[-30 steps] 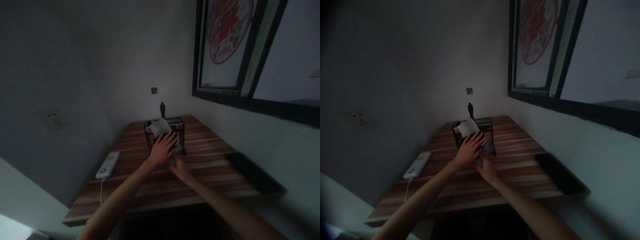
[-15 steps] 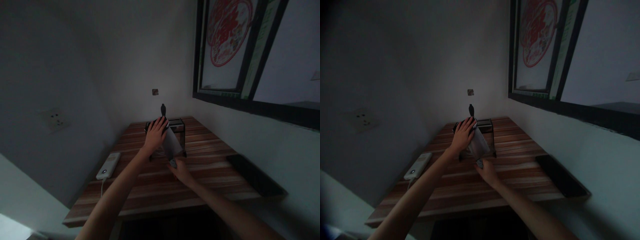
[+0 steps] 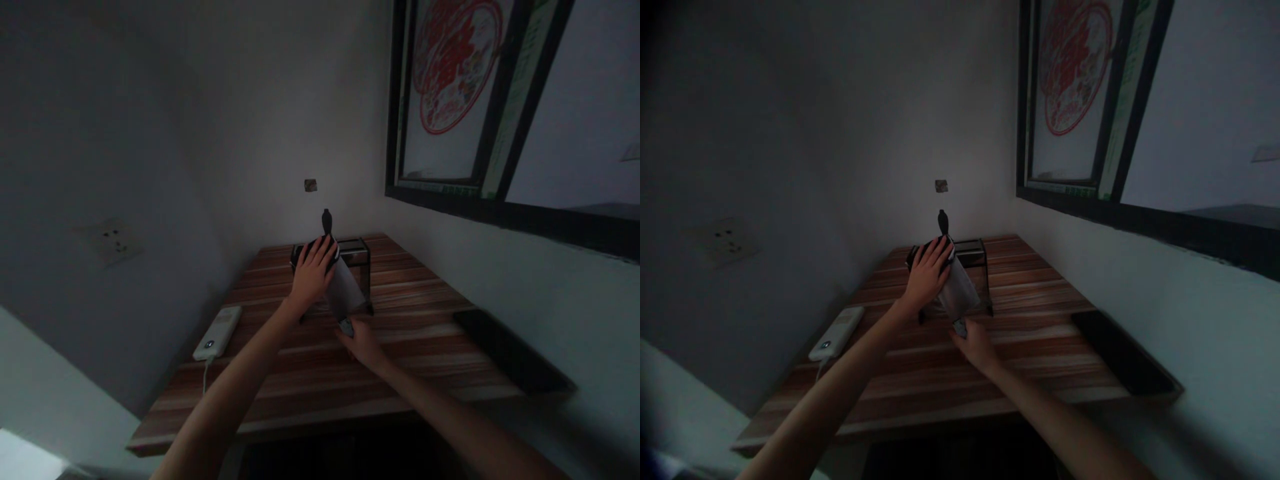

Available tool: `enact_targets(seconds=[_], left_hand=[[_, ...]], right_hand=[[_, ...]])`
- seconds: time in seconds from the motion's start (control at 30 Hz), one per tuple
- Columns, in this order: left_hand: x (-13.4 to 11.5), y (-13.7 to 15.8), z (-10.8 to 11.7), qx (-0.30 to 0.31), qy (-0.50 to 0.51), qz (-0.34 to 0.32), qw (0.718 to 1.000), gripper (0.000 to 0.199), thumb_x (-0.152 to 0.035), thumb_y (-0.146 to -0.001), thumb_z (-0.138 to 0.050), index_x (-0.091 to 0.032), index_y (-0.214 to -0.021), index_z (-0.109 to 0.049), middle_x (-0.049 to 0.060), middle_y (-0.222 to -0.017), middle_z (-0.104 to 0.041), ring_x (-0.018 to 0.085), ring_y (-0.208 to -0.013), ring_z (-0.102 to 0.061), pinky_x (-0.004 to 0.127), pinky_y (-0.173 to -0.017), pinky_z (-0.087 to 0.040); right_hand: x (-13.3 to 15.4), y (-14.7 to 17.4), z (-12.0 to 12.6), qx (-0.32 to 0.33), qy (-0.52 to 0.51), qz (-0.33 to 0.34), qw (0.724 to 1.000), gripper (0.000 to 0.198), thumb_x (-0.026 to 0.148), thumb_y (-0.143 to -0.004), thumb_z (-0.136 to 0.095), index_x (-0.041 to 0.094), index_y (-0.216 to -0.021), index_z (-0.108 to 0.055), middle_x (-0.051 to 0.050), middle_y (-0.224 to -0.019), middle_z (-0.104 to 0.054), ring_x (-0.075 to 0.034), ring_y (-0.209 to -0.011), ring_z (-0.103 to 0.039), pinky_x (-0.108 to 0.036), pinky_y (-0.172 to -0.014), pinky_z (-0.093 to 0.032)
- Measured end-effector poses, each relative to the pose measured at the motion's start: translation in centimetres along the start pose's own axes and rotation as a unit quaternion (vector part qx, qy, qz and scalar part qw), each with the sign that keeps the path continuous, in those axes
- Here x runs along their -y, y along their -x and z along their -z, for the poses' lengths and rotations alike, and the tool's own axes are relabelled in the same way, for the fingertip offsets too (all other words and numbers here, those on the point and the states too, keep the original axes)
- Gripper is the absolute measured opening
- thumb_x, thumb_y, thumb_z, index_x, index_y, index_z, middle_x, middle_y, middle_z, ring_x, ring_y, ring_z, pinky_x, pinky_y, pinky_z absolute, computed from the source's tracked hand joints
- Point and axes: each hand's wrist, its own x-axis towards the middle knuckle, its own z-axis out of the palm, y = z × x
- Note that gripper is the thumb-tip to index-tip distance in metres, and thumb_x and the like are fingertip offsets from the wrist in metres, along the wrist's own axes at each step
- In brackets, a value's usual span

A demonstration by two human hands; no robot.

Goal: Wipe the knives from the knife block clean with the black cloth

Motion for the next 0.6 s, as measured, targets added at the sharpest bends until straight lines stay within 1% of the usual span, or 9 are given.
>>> enact_targets(seconds=[0.13,0.3,0.47,0.6], left_hand=[[-0.4,0.4,-0.1,0.002,0.001,-0.008,1.0,0.052,-0.031,-0.089,-0.035,-0.024,-0.14,-0.023,0.001,-0.147,-0.02,0.019,-0.137,-0.012,0.043,-0.111,-0.012],[-1.6,1.5,-0.3,0.015,0.002,-0.026,1.0,0.051,-0.031,-0.089,-0.035,-0.024,-0.139,-0.025,0.001,-0.147,-0.021,0.018,-0.137,-0.012,0.043,-0.111,-0.014],[-3.4,3.4,-0.7,0.032,0.008,-0.057,0.998,0.053,-0.031,-0.088,-0.038,-0.023,-0.139,-0.025,0.002,-0.147,-0.021,0.02,-0.137,-0.013,0.044,-0.11,-0.016],[-4.9,5.2,-1.2,0.053,0.019,-0.096,0.994,0.054,-0.033,-0.087,-0.04,-0.024,-0.139,-0.025,0.001,-0.147,-0.021,0.02,-0.136,-0.014,0.044,-0.11,-0.017]], right_hand=[[0.1,0.1,0.1,0.016,-0.006,-0.011,1.0,0.018,0.032,-0.075,-0.053,0.018,-0.065,-0.047,0.003,-0.051,-0.047,-0.012,-0.049,-0.046,-0.02,-0.046,-0.031],[0.0,0.0,0.1,0.009,0.016,-0.004,1.0,0.018,0.032,-0.075,-0.054,0.016,-0.067,-0.051,0.001,-0.055,-0.053,-0.012,-0.052,-0.048,-0.021,-0.049,-0.033],[0.0,-0.1,0.1,0.012,0.008,-0.003,1.0,0.014,0.028,-0.074,-0.054,0.014,-0.074,-0.057,-0.002,-0.061,-0.06,-0.015,-0.057,-0.055,-0.022,-0.052,-0.038],[-0.2,0.0,0.1,0.022,-0.026,-0.021,0.999,0.009,0.021,-0.069,-0.055,0.015,-0.074,-0.059,-0.003,-0.057,-0.061,-0.018,-0.058,-0.059,-0.024,-0.051,-0.041]])
